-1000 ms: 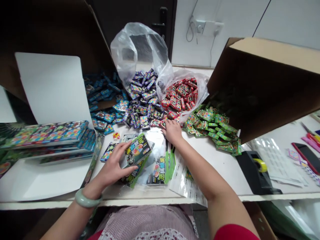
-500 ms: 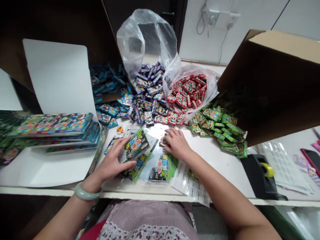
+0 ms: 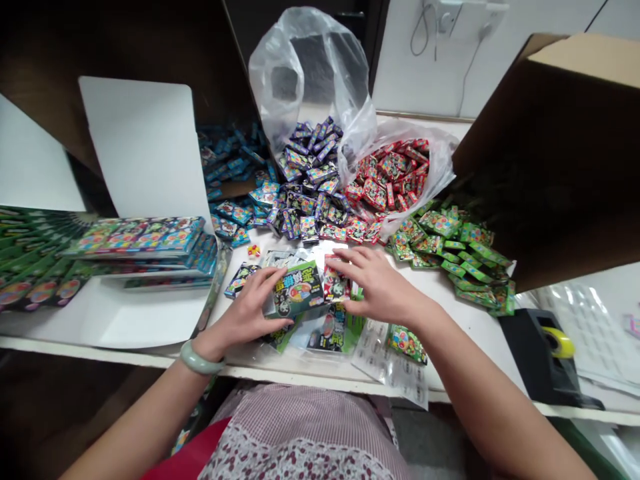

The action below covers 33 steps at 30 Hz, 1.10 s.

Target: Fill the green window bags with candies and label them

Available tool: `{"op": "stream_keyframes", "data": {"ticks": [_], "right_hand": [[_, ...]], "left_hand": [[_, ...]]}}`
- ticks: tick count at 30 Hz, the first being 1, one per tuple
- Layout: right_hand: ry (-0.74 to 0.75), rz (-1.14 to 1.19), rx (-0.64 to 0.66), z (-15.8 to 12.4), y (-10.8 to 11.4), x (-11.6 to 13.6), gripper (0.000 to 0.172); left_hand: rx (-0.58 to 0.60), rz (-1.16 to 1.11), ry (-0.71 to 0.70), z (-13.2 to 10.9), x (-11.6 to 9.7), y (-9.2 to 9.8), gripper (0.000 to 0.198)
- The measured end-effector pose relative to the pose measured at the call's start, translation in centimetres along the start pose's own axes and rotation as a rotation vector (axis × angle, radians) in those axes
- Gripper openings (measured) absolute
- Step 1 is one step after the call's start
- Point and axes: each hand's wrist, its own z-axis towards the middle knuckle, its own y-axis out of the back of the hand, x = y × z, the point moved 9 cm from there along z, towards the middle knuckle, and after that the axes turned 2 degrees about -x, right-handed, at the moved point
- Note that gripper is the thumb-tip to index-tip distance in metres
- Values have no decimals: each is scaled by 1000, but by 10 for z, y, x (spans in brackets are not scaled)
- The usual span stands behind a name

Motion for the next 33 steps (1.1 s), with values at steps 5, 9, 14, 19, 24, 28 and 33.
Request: {"op": "stream_keyframes", "data": {"ticks": [5, 9, 14, 19, 24, 28, 33], "right_hand": [[47, -32, 172, 1, -8, 14, 71], [89, -8, 229, 2, -13, 16, 69], [87, 37, 212, 2, -13, 19, 55], [54, 165, 233, 8, -28, 18, 52], [-71, 199, 9, 13, -27, 12, 59], [52, 208, 28, 16, -38, 30, 42], [-125, 160, -187, 64, -40, -25, 35]], "left_hand": [[33, -21, -49, 0, -6, -1, 98], [104, -68, -65, -5, -7, -5, 97], [129, -186, -65, -7, -11, -8, 99], [125, -219, -26, -8, -9, -11, 100], [23, -182, 74, -14, 3, -1, 97], [-27, -203, 92, -14, 7, 3, 97], [-69, -209, 164, -17, 19, 15, 93]]}}
